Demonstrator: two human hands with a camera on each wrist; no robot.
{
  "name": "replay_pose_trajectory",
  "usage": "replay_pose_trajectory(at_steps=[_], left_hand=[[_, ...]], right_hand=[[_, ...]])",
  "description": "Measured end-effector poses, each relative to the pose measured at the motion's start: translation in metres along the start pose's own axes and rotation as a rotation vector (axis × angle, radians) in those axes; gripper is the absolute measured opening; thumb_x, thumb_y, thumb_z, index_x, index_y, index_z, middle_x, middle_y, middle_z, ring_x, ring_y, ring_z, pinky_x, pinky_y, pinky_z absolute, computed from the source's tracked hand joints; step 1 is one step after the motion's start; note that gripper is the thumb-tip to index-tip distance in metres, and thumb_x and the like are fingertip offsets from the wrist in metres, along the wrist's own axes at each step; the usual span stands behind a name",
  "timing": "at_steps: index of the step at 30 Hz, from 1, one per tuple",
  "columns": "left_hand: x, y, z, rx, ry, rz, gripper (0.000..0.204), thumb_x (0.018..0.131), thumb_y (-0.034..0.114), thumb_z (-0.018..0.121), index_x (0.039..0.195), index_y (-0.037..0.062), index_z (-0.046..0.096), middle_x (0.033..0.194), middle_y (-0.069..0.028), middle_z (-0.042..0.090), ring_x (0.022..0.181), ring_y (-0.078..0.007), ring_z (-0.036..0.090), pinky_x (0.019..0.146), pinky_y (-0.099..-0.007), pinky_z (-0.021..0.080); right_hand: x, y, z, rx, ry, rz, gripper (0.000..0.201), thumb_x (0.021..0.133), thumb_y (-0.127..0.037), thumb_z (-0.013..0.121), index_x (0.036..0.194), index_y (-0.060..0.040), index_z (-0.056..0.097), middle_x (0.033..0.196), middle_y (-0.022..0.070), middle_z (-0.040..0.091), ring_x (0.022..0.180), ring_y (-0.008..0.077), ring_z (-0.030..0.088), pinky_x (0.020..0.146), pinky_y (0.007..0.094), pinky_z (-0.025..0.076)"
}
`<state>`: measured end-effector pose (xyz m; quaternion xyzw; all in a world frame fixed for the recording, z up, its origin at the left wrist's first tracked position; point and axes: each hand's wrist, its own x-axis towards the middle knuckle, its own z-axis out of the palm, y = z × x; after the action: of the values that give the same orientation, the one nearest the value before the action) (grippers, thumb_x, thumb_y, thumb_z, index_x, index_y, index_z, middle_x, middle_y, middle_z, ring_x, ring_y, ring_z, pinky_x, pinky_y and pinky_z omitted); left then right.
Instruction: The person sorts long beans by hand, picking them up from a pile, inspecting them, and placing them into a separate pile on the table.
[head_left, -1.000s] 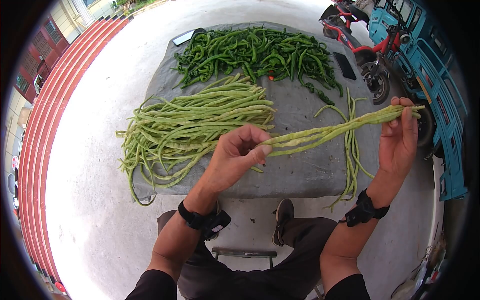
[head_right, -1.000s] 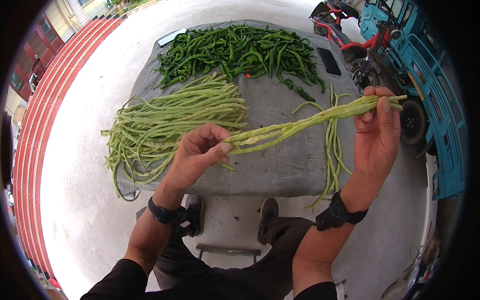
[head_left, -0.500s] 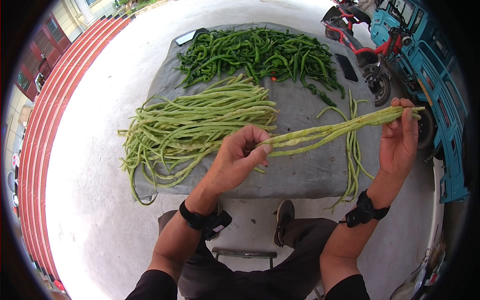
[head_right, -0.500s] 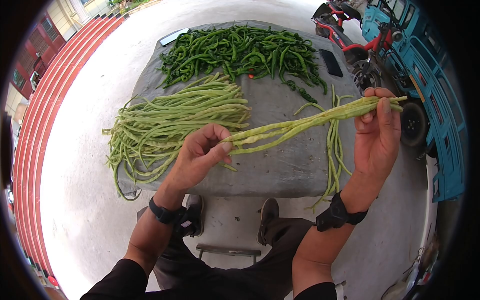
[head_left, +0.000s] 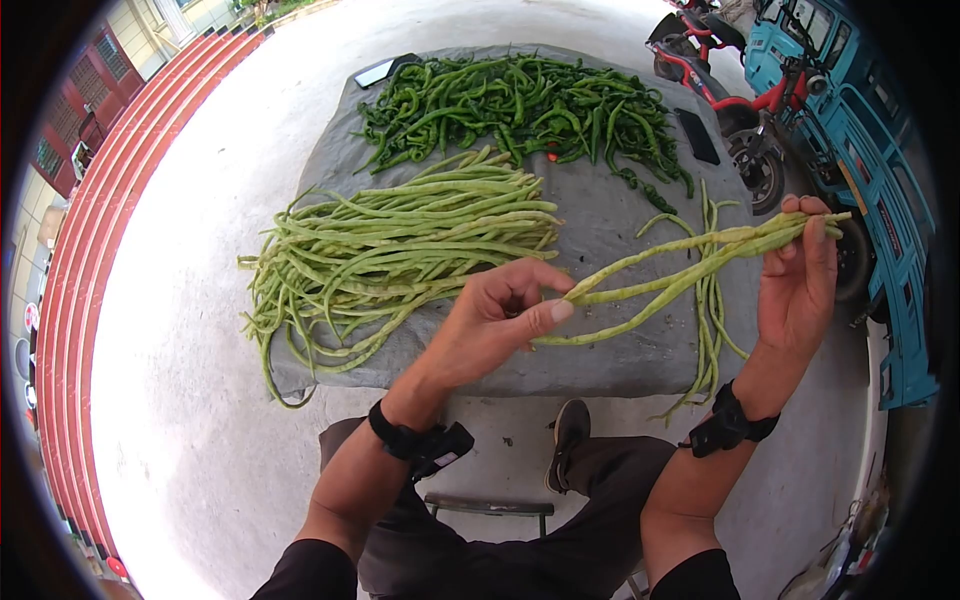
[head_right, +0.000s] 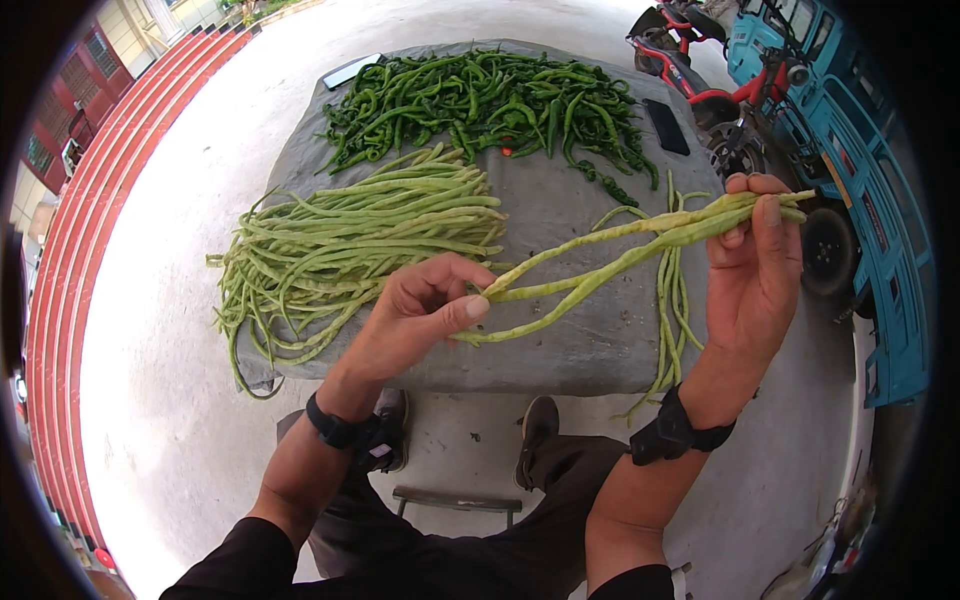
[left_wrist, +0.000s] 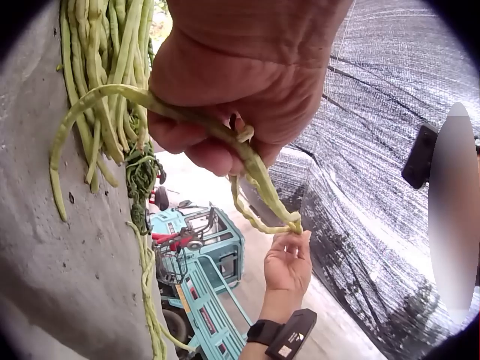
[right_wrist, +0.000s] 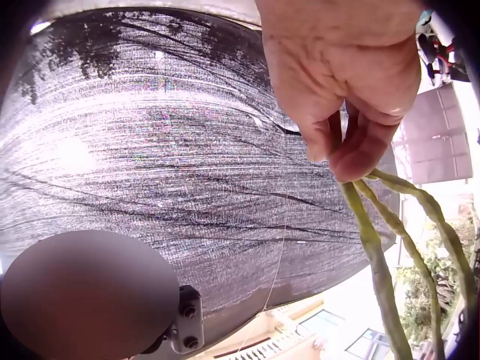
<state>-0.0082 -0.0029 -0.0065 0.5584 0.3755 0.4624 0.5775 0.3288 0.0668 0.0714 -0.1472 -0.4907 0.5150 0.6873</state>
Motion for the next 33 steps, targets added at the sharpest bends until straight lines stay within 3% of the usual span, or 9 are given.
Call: replay_pose_trajectory(at_steps=[5, 8, 11, 14, 17, 23, 26, 29, 33], left_hand=[[0.000, 0.000, 0.001, -0.001, -0.017, -0.013, 0.026, 0.103, 0.026, 0.073, 0.122, 0.0077, 0.072, 0.073, 0.0107, 0.057, 0.065, 0.0025, 0.050, 0.054, -0.0174, 0.043], [-0.001, 0.004, 0.003, 0.020, -0.003, -0.030, 0.018, 0.104, 0.020, 0.071, 0.118, 0.0083, 0.072, 0.071, 0.0114, 0.053, 0.062, 0.0019, 0.044, 0.052, -0.0190, 0.038], [0.000, 0.002, 0.006, -0.004, -0.005, -0.008, 0.013, 0.105, 0.018, 0.068, 0.113, 0.0075, 0.070, 0.078, 0.0097, 0.056, 0.067, 0.0008, 0.047, 0.056, -0.0198, 0.041], [0.002, -0.007, 0.003, -0.070, -0.058, 0.038, 0.016, 0.107, 0.020, 0.066, 0.117, 0.0065, 0.067, 0.095, 0.0049, 0.063, 0.081, -0.0014, 0.055, 0.070, -0.0204, 0.049], [0.004, -0.012, 0.001, -0.054, -0.067, 0.071, 0.017, 0.109, 0.018, 0.063, 0.121, 0.0067, 0.064, 0.101, 0.0027, 0.064, 0.088, -0.0041, 0.057, 0.077, -0.0231, 0.050], [0.002, 0.003, 0.009, -0.162, -0.111, 0.001, 0.017, 0.109, 0.008, 0.057, 0.125, 0.0072, 0.060, 0.106, 0.0030, 0.062, 0.095, -0.0055, 0.059, 0.079, -0.0253, 0.052], [0.002, 0.001, 0.007, -0.114, -0.132, -0.027, 0.021, 0.108, 0.006, 0.056, 0.129, 0.0085, 0.059, 0.108, 0.0031, 0.063, 0.097, -0.0056, 0.060, 0.082, -0.0254, 0.052], [0.002, -0.001, 0.007, -0.121, -0.159, 0.027, 0.021, 0.107, 0.005, 0.057, 0.127, 0.0092, 0.059, 0.108, 0.0032, 0.063, 0.099, -0.0052, 0.059, 0.083, -0.0252, 0.052], [0.000, 0.001, 0.006, -0.090, -0.156, 0.004, 0.018, 0.106, 0.011, 0.061, 0.124, 0.0098, 0.060, 0.106, 0.0039, 0.063, 0.094, -0.0033, 0.058, 0.076, -0.0221, 0.047]], right_hand=[[0.000, 0.001, 0.004, 0.009, -0.015, -0.003, 0.032, 0.109, -0.015, 0.061, 0.135, 0.0036, 0.059, 0.126, 0.0158, 0.061, 0.084, 0.0098, 0.058, 0.068, 0.0235, 0.049], [0.000, 0.001, 0.004, 0.013, -0.019, 0.005, 0.032, 0.109, -0.015, 0.062, 0.135, 0.0036, 0.059, 0.126, 0.0157, 0.061, 0.084, 0.0100, 0.057, 0.069, 0.0235, 0.049], [0.000, 0.001, 0.004, 0.017, -0.018, 0.006, 0.031, 0.109, -0.015, 0.061, 0.135, 0.0036, 0.059, 0.126, 0.0155, 0.061, 0.084, 0.0098, 0.056, 0.070, 0.0237, 0.049], [0.000, 0.000, 0.005, 0.019, -0.033, 0.009, 0.031, 0.109, -0.015, 0.061, 0.135, 0.0035, 0.059, 0.127, 0.0153, 0.060, 0.085, 0.0097, 0.056, 0.070, 0.0240, 0.049], [0.000, 0.001, 0.005, 0.020, -0.038, 0.021, 0.031, 0.110, -0.014, 0.060, 0.136, 0.0033, 0.058, 0.127, 0.0150, 0.060, 0.085, 0.0096, 0.055, 0.071, 0.0244, 0.049], [0.001, 0.003, 0.009, 0.026, -0.040, -0.001, 0.028, 0.109, -0.015, 0.062, 0.132, 0.0004, 0.061, 0.125, 0.0146, 0.065, 0.083, 0.0097, 0.056, 0.071, 0.0219, 0.048], [0.001, 0.003, 0.008, 0.043, -0.047, -0.013, 0.031, 0.111, -0.015, 0.058, 0.136, 0.0036, 0.058, 0.128, 0.0159, 0.059, 0.086, 0.0090, 0.057, 0.067, 0.0231, 0.049], [0.001, 0.003, 0.011, 0.043, -0.058, -0.013, 0.032, 0.111, -0.016, 0.058, 0.136, 0.0035, 0.057, 0.128, 0.0158, 0.058, 0.086, 0.0088, 0.057, 0.067, 0.0235, 0.050], [0.001, 0.005, 0.013, 0.036, -0.051, -0.013, 0.032, 0.111, -0.016, 0.058, 0.136, 0.0037, 0.057, 0.128, 0.0160, 0.058, 0.085, 0.0090, 0.058, 0.067, 0.0239, 0.050]])
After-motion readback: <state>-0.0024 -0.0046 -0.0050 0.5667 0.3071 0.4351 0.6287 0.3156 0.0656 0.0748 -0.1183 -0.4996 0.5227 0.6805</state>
